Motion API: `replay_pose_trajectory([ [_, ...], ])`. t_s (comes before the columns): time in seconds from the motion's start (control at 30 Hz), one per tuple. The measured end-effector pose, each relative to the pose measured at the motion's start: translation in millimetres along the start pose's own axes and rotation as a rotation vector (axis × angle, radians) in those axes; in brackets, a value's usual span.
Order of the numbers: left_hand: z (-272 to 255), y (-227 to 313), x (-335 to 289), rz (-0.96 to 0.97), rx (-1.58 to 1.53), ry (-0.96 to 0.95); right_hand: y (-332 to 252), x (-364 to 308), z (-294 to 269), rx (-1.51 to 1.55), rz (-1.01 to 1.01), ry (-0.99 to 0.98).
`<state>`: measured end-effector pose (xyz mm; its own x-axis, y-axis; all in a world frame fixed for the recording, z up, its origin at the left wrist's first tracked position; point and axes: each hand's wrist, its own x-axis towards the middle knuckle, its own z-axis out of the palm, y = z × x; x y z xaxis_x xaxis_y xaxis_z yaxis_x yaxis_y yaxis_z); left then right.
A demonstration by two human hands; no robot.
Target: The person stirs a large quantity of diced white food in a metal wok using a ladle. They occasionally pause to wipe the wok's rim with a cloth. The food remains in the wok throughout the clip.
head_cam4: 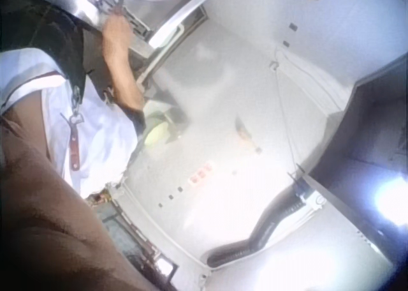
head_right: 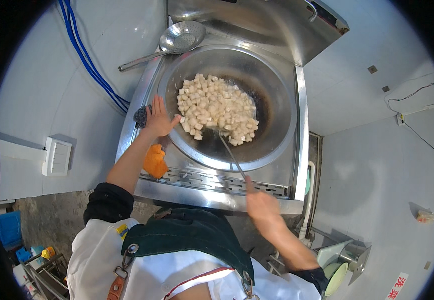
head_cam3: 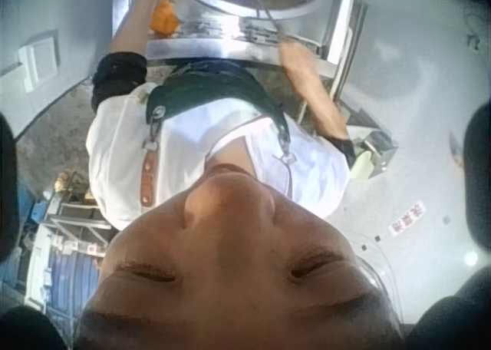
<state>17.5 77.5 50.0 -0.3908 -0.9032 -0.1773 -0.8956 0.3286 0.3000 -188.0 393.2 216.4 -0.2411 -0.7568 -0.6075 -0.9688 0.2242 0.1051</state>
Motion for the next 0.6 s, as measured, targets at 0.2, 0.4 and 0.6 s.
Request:
replay_pose_trajectory([
  [0.2, 33.5, 15.9, 2.8, -0.090, -0.103, 0.333, -1.3, 124.1, 37.8, 0.274, 0.024, 0.341],
  [0.4, 40.3, 12.5, -1.6, 0.001, -0.290, 0.540, 72.0, 72.7, 20.4, 0.781, -0.031, 0.395],
  [0.6, 36.7, 21.1, -5.3, 0.013, -0.522, 0.628, 116.1, 87.4, -1.3, 0.500, -0.007, 0.649],
])
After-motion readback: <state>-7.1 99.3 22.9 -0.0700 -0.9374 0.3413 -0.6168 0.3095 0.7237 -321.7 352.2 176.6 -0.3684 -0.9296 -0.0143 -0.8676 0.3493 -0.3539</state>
